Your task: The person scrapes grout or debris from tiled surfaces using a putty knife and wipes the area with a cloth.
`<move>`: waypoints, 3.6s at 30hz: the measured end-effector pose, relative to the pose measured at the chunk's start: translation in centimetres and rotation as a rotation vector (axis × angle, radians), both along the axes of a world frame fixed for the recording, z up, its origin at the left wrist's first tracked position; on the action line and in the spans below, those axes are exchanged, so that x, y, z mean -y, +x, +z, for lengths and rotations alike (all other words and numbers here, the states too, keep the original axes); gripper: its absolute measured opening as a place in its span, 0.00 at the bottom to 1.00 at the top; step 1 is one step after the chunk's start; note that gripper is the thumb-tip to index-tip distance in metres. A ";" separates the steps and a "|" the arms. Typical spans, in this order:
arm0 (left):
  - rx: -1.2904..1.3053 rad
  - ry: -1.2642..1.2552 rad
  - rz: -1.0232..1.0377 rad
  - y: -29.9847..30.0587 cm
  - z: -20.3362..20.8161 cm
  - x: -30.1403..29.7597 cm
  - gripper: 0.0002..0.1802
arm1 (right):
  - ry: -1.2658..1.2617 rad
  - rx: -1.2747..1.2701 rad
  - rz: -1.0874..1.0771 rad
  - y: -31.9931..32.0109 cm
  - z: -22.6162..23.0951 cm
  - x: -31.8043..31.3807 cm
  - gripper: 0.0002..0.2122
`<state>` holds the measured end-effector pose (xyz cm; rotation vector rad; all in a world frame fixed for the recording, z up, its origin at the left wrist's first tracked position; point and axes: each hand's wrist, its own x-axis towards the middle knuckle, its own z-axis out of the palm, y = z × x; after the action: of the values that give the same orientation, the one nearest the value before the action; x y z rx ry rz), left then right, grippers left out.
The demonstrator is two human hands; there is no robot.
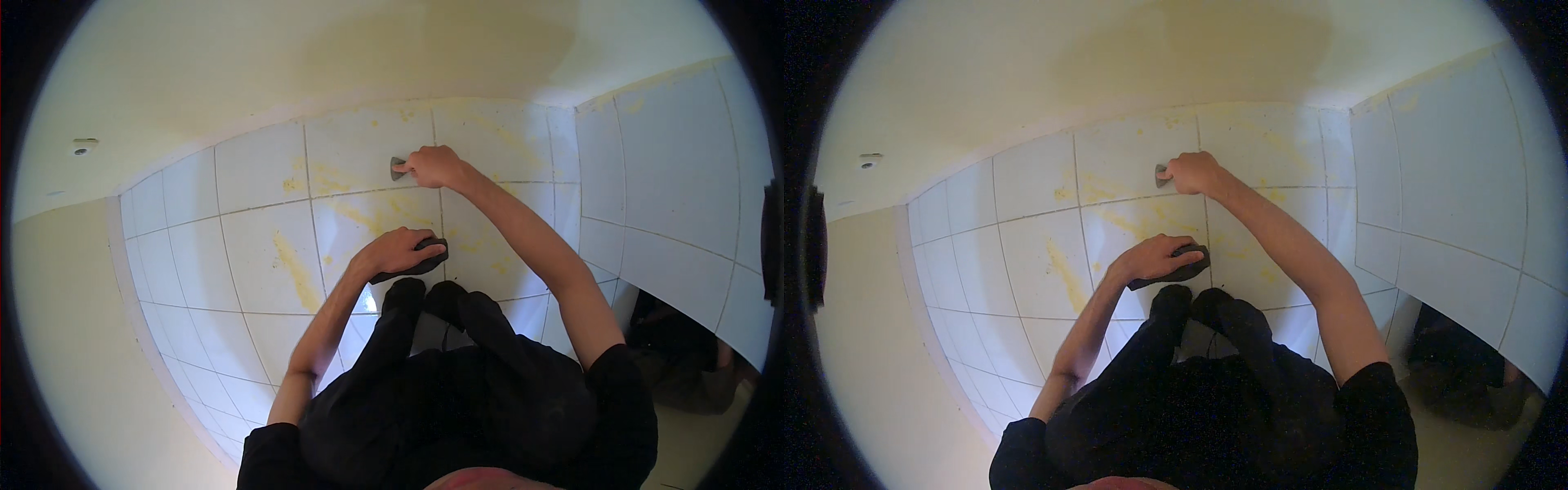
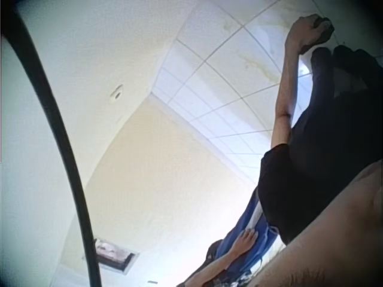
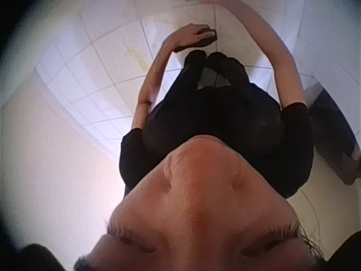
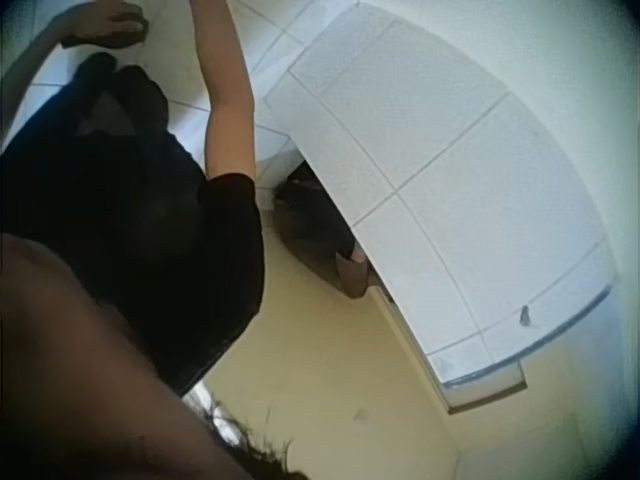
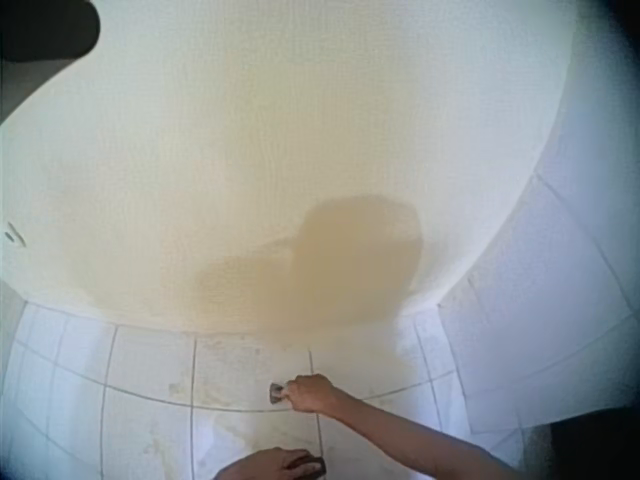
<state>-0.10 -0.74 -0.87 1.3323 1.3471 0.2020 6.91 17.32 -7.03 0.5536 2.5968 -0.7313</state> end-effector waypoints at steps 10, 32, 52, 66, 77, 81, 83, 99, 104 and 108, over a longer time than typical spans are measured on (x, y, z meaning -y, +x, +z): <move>0.015 0.014 -0.012 -0.3 0.0 -0.1 0.28 | 0.020 0.002 0.003 -0.6 0.1 -0.2 0.26; -0.020 -0.017 -0.025 -0.4 0.4 -0.3 0.27 | 0.086 0.022 0.093 -2.0 1.7 1.7 0.25; -0.008 0.019 -0.004 -0.1 0.5 -0.1 0.26 | 0.117 -0.063 0.010 -1.7 1.6 2.5 0.10; 0.018 0.053 0.003 0.0 0.0 0.3 0.26 | 0.070 -0.106 -0.014 -1.6 0.9 2.6 0.13; 0.001 0.028 -0.023 -0.1 0.7 0.0 0.27 | 0.227 -0.236 0.050 -2.0 -0.6 2.1 0.25; 0.040 0.036 0.008 -0.2 0.6 0.3 0.28 | 0.016 -0.328 -0.185 -0.5 -1.0 2.1 0.29; 0.080 0.010 0.014 -0.4 0.8 0.3 0.27 | -0.030 -0.418 -0.322 0.9 -1.6 1.7 0.21; 0.063 0.009 -0.014 0.0 0.8 0.0 0.27 | -0.640 -0.511 -0.441 -4.6 -5.5 2.9 0.16; 0.055 0.019 0.017 -0.5 0.5 0.8 0.27 | -0.696 -0.781 -0.509 -4.8 -3.5 2.0 0.17; 0.053 0.012 0.026 -0.6 0.5 0.9 0.27 | -0.782 -0.644 -0.562 -2.5 -2.8 -0.5 0.15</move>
<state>-0.70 -1.65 -0.41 1.3109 1.3209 0.2619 4.43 17.82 -9.79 0.8844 2.3259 -2.2812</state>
